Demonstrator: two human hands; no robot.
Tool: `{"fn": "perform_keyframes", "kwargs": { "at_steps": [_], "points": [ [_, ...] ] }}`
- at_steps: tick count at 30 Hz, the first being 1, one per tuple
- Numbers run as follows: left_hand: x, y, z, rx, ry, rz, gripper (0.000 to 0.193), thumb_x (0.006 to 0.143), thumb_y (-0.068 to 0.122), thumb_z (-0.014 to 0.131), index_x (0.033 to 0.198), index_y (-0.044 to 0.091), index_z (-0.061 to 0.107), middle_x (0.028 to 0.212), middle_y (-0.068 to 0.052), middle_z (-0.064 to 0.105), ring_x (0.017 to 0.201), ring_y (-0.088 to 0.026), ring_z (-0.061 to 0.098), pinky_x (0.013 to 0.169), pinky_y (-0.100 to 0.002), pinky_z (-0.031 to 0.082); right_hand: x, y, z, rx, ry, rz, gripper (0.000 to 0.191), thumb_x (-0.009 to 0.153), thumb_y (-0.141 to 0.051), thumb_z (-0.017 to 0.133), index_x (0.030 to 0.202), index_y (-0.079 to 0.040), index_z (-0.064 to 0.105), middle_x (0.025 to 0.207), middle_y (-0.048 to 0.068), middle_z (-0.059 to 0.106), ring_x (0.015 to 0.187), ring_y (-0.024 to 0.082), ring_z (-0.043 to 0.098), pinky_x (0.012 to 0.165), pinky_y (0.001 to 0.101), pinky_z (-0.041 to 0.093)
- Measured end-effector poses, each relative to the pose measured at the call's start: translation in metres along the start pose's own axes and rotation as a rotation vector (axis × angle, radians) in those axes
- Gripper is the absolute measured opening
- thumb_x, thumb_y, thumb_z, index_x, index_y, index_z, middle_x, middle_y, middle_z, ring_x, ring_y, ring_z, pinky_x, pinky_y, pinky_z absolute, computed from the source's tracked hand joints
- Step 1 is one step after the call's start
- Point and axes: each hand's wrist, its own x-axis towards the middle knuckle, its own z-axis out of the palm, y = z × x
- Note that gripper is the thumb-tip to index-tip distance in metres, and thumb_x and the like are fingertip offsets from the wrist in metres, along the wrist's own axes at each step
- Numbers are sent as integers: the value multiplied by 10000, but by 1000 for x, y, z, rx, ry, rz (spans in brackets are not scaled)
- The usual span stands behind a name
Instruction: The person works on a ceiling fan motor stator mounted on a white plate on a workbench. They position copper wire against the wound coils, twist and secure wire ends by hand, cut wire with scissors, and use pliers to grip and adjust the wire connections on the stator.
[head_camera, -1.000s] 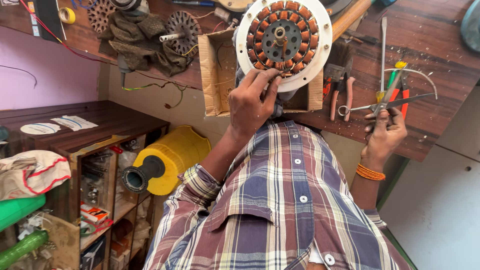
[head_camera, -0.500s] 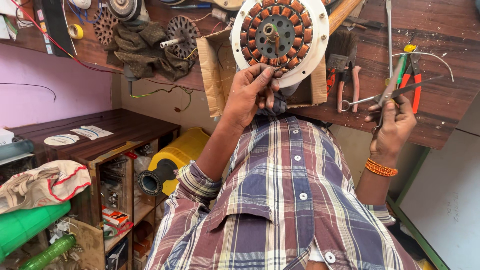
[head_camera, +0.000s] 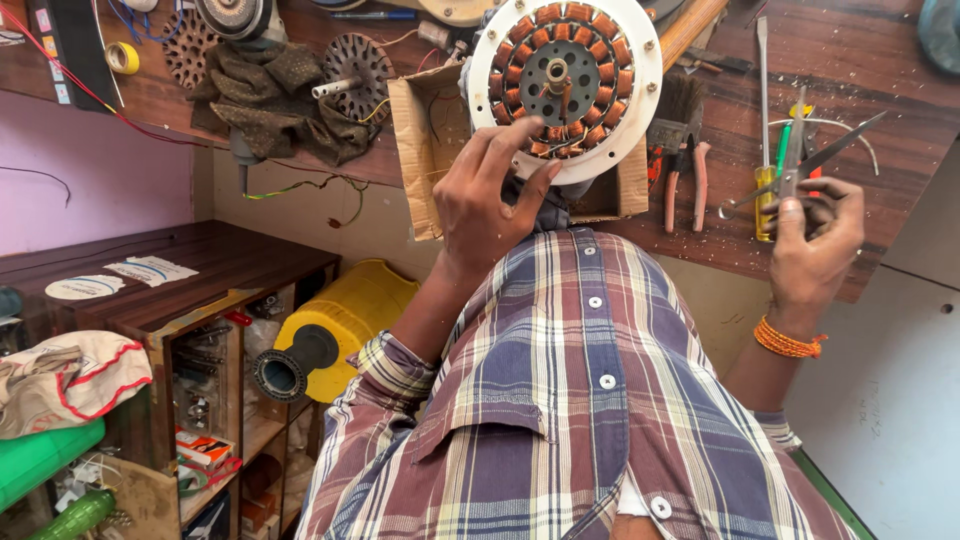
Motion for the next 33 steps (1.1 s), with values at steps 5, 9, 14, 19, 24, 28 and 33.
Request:
{"fn": "perform_keyframes", "kwargs": {
  "at_steps": [5,9,14,19,24,28,33],
  "points": [
    [-2,-2,5,45,9,57,296,935,156,804,1197,143,667,1129,-34,674,975,-231,726,823,-355,597,12,-5,-5,79,-24,-34,370,1079,150,494,1419,24,420,1195,176,709,1053,186,737,924,298,622],
    [-2,-8,15,39,12,107,212,982,117,771,1168,137,671,1102,-7,655,920,-214,736,785,-346,591,15,-4,-2,256,-50,55,523,1092,63,491,1586,-45,358,1199,160,723,971,193,728,865,293,582],
    [1,-14,25,89,-29,64,146,1007,141,738,1130,92,678,1046,-44,661,810,-233,712,699,-374,567,13,3,-4,825,-161,163,367,1227,-112,561,1546,-4,415,1169,118,678,827,203,688,769,331,546],
    [8,-16,25,-119,-10,-43,102,1030,137,694,1107,71,685,1027,-57,661,823,-231,714,698,-342,569,14,-1,-8,1022,-307,158,451,1124,-280,618,1521,-125,472,913,56,653,618,165,618,679,326,517],
    [14,-11,19,-495,-179,-426,85,976,80,690,1025,14,710,917,-83,669,636,-173,693,541,-300,541,20,-23,8,619,-352,56,500,1115,-433,619,1361,-8,523,654,-34,433,501,114,441,552,257,399],
    [14,-4,21,-500,-172,-401,96,982,101,704,1039,26,718,932,-69,683,663,-160,702,592,-300,552,29,-38,17,330,-337,135,523,1156,-480,487,1275,17,598,687,-19,450,562,106,449,553,262,398],
    [18,-2,22,-269,-48,-111,99,984,156,740,1053,85,746,970,-26,713,828,-188,737,726,-309,578,47,-17,29,-117,-373,265,403,1168,-372,471,1165,-20,666,742,-1,517,641,108,503,566,276,447]
  ]
}}
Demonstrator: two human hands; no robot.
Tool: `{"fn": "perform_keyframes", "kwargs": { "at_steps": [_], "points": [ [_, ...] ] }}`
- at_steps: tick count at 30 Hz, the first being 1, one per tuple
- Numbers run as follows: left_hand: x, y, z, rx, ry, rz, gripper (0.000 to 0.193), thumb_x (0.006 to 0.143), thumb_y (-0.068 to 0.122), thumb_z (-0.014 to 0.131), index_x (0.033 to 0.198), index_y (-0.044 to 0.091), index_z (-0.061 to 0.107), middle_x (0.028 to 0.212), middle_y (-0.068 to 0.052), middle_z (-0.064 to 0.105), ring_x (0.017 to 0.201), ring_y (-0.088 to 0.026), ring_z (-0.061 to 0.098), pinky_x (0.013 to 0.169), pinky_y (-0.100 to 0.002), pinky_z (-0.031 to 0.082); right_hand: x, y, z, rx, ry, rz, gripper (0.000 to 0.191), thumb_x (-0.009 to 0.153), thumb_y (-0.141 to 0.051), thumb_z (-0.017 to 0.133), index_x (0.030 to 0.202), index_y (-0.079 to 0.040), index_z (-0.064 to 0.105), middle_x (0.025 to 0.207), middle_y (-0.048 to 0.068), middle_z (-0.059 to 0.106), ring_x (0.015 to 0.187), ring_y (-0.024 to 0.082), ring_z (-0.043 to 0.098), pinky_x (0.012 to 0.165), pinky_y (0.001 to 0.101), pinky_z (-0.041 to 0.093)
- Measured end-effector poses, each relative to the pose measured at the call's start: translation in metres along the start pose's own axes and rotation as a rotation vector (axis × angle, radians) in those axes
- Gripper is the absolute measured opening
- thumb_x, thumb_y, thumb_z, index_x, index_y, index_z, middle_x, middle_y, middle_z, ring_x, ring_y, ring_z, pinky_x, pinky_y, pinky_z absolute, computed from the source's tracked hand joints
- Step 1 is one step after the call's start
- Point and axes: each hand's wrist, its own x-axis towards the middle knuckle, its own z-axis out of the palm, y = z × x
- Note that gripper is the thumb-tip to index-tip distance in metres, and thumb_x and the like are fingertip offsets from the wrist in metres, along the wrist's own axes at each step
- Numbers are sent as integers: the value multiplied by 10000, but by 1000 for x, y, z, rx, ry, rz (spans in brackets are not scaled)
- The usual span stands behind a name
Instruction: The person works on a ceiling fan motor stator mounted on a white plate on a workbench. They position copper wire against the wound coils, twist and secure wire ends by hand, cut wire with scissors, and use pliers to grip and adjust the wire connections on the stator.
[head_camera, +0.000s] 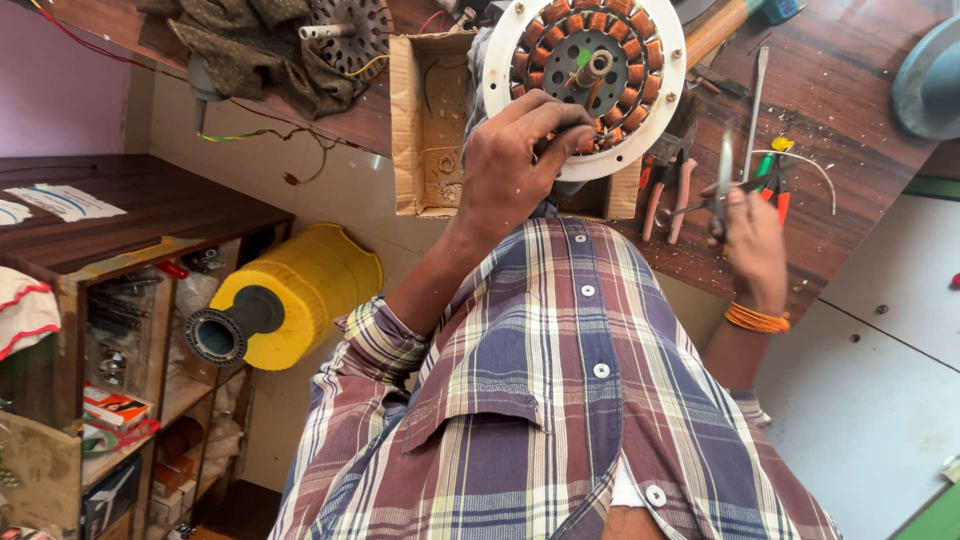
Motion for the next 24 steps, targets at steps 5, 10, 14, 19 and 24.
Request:
{"fn": "perform_keyframes", "kwargs": {
  "at_steps": [5,10,14,19,24],
  "points": [
    [4,3,-1,48,-35,57,111,966,207,773,1021,111,762,960,-3,721,801,-179,743,714,-310,587,14,19,20,-584,188,-30,381,1135,-357,614,1096,16,681,870,148,677,766,226,648,679,370,500],
    [7,5,2,6,-29,-28,132,944,216,794,1000,99,771,926,-17,725,765,-171,733,687,-310,577,9,-11,24,-479,417,-408,205,1065,-108,701,1243,-6,703,1159,166,709,1042,215,698,906,340,564],
    [7,4,7,-65,-29,-132,131,928,193,800,981,75,779,892,-36,731,722,-136,725,637,-294,570,-4,-72,38,-24,107,-420,190,1062,-17,672,1248,-47,701,1186,95,667,1078,131,670,940,267,556],
    [6,-2,9,-255,-55,-176,114,949,155,789,1006,56,788,908,-28,749,719,-77,729,579,-234,590,6,-121,74,-105,-44,-665,269,941,43,807,1186,-47,744,1168,67,596,962,111,645,827,256,553],
    [3,-3,16,-394,-58,-415,124,937,139,784,985,26,800,846,-34,756,578,-61,668,487,-226,509,17,-128,79,-277,-59,-778,291,860,20,887,1122,-41,775,1022,66,635,863,143,627,743,282,519]
  ]
}}
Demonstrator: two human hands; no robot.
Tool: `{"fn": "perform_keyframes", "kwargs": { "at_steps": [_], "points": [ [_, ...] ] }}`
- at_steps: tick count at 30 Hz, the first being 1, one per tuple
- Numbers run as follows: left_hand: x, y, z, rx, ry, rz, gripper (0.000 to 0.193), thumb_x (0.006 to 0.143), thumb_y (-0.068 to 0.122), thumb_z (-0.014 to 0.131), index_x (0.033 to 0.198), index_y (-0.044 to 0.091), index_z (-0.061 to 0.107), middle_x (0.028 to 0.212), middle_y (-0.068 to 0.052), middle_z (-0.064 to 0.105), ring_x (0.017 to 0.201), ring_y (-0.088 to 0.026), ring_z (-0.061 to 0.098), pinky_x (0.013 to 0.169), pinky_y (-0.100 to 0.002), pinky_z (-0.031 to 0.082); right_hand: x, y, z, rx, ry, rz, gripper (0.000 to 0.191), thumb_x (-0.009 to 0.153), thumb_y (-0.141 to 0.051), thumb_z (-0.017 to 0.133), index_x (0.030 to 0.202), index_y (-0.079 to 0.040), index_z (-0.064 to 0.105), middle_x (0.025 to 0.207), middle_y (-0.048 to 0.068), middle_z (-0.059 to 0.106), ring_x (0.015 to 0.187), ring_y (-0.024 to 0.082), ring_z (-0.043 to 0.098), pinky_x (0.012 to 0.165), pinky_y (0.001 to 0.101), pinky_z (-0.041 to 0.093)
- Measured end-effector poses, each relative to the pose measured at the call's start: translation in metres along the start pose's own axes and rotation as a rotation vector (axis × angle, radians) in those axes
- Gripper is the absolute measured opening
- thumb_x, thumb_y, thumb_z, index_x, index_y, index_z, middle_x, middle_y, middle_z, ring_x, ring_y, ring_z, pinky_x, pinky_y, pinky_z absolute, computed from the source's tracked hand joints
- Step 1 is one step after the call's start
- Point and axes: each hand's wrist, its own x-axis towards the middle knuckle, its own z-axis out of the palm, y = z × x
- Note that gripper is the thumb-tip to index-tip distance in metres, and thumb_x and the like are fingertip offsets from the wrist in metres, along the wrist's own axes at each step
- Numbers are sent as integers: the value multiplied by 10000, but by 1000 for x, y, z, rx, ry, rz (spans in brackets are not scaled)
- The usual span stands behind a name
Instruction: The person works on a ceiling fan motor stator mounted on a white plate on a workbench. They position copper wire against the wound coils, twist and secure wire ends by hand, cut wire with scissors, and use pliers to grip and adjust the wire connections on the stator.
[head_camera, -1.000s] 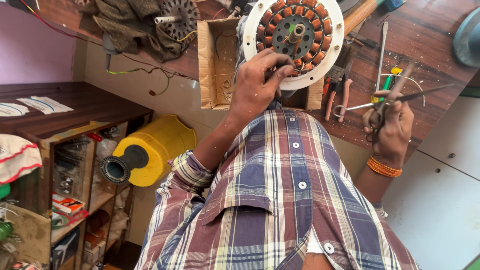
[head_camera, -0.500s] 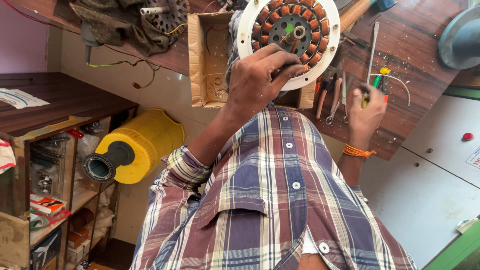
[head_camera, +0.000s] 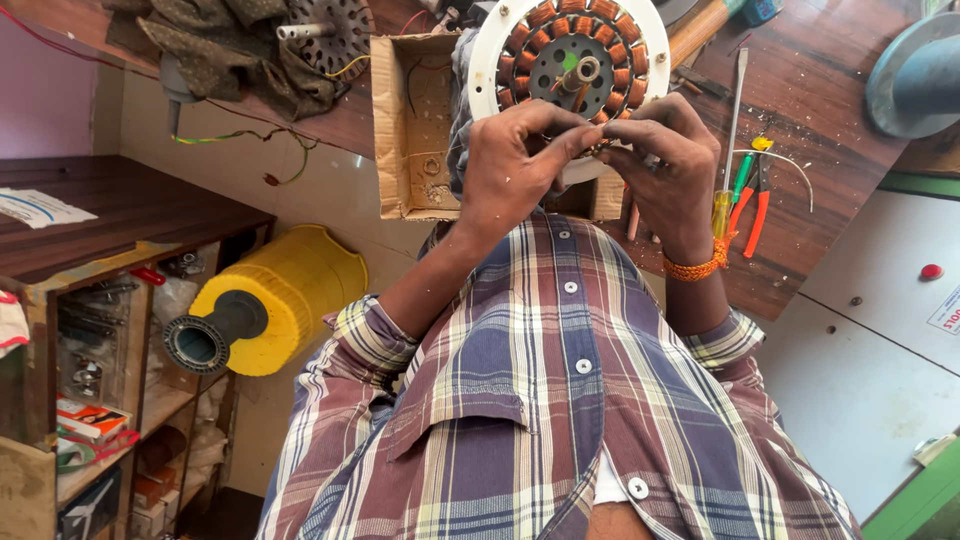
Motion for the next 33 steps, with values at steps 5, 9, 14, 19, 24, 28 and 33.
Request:
{"fn": "perform_keyframes", "kwargs": {
  "at_steps": [5,9,14,19,24,28,33],
  "points": [
    [4,2,5,-61,43,-45,165,947,179,754,999,26,789,828,-28,745,591,-57,680,466,-227,522,-6,-1,-2,-40,16,-62,191,987,35,822,1148,-48,760,1033,74,677,924,160,691,779,287,563],
    [-5,6,2,68,56,156,217,1021,235,721,1081,35,780,901,-54,721,729,-113,724,572,-270,555,-7,-6,4,-29,62,11,96,1038,7,770,1124,-17,736,1039,86,674,920,165,685,785,299,545],
    [-24,-1,4,431,122,353,269,994,230,752,1199,59,712,1045,-123,755,875,-216,765,758,-326,597,-8,-12,11,16,121,79,69,1059,-57,741,1086,7,736,1004,90,656,885,145,650,773,282,510],
    [-28,-13,13,190,76,236,290,1002,155,728,1264,38,685,1086,-137,763,946,-206,800,799,-301,620,-12,-13,12,97,140,122,109,1057,-89,736,1110,4,757,1029,88,668,947,142,637,815,274,504],
    [-26,-14,23,178,135,202,310,930,149,775,1210,38,701,1009,-122,773,765,-154,784,662,-269,601,-16,-16,11,122,143,134,151,1063,-123,761,1138,8,759,1056,94,707,991,151,656,868,279,507],
    [-24,-11,26,211,182,252,194,977,131,747,1154,60,707,996,-93,772,749,-134,770,651,-258,598,-17,-21,7,48,138,93,135,1069,-89,780,1150,16,755,1074,105,717,943,152,673,827,262,512],
    [-20,-10,26,165,178,177,92,967,98,724,1019,37,678,848,-49,738,664,-101,734,595,-261,552,-12,-26,2,55,69,124,242,966,-8,818,1183,17,715,1068,109,724,874,142,691,785,273,527]
  ]
}}
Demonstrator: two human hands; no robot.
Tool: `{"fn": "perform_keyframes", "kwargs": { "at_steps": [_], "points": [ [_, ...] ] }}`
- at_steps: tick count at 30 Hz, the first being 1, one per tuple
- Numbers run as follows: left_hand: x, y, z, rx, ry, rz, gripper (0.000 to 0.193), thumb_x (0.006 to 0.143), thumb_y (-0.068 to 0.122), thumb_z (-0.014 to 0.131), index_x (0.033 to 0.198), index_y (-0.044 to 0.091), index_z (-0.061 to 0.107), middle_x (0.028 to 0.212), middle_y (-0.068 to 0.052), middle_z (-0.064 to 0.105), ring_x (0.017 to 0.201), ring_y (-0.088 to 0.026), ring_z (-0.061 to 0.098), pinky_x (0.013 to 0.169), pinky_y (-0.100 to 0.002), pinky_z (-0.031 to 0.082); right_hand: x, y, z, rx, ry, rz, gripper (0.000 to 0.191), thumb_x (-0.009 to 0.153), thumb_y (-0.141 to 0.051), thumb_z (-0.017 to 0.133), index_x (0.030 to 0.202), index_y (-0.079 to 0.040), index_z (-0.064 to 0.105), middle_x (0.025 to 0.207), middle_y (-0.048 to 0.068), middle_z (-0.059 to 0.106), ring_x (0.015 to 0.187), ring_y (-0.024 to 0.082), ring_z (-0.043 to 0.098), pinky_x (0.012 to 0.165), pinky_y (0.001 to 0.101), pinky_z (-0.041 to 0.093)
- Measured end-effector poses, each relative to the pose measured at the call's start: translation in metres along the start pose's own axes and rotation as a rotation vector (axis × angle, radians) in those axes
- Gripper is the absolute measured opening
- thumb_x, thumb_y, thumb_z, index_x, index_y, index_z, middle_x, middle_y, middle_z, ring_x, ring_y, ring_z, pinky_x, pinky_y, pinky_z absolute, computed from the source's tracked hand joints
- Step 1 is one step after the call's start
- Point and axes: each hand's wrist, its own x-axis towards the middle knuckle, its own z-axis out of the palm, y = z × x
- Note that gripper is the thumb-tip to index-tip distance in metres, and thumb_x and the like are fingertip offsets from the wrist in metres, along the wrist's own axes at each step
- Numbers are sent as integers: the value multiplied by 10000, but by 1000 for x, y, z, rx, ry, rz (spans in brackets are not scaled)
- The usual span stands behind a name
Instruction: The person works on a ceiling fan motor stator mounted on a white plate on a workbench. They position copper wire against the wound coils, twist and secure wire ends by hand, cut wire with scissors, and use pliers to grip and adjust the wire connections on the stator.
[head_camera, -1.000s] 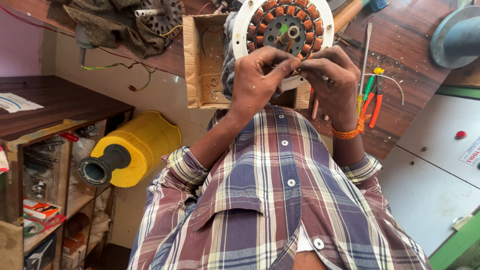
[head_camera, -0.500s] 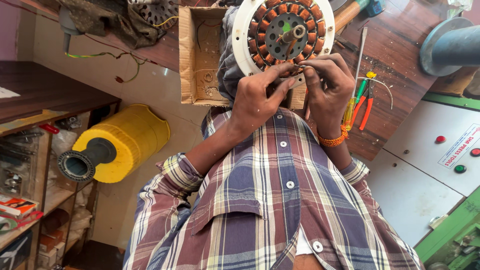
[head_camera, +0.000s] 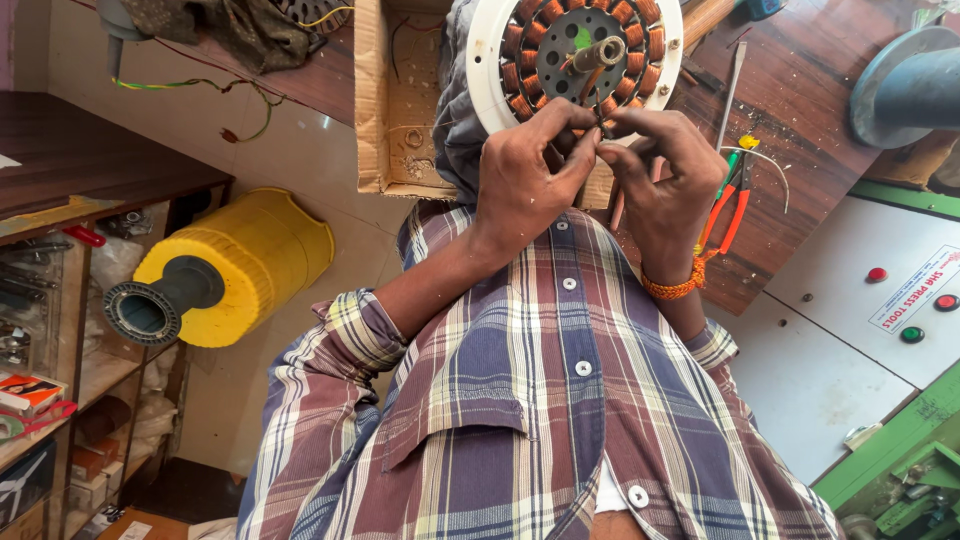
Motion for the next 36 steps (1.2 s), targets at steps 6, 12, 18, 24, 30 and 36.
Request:
{"fn": "perform_keyframes", "kwargs": {
  "at_steps": [6,12,18,24,30,36],
  "points": [
    [4,-3,-1,-121,-58,-89,106,962,88,729,963,15,653,754,-22,698,653,-33,663,583,-234,524,5,0,4,-128,30,-125,148,1030,31,778,1154,0,704,1093,125,699,914,205,709,767,310,547],
    [9,-7,-4,-264,-145,-255,101,955,72,709,944,-3,642,698,-4,713,628,-14,658,557,-206,511,8,5,12,-273,51,-151,94,1116,-51,726,1105,-1,648,1026,123,654,955,286,641,829,389,509],
    [12,-6,-10,-348,-196,-329,85,951,68,692,948,11,629,663,2,698,557,-21,662,505,-214,516,10,3,5,-187,-4,-93,107,1115,-61,741,1118,7,658,1064,119,676,938,245,688,805,353,528],
    [13,-5,-15,-385,-217,-303,59,955,49,671,952,33,614,610,32,600,531,-8,598,484,-223,477,15,-2,-2,-72,-81,-146,274,971,-9,763,1232,6,682,1120,127,691,954,226,703,801,341,568],
    [13,-8,-11,-311,-184,-281,110,918,48,679,877,39,578,562,46,567,491,13,508,476,-221,392,13,2,6,-332,-21,-273,166,977,0,833,1083,-36,711,1044,91,670,959,260,589,816,384,494],
    [13,-11,-6,-238,-163,-190,166,883,41,697,830,38,540,596,42,549,562,21,516,507,-222,421,1,7,18,-340,43,-233,145,1011,21,767,1039,-7,628,1036,123,614,1011,302,584,828,397,480]
  ]
}}
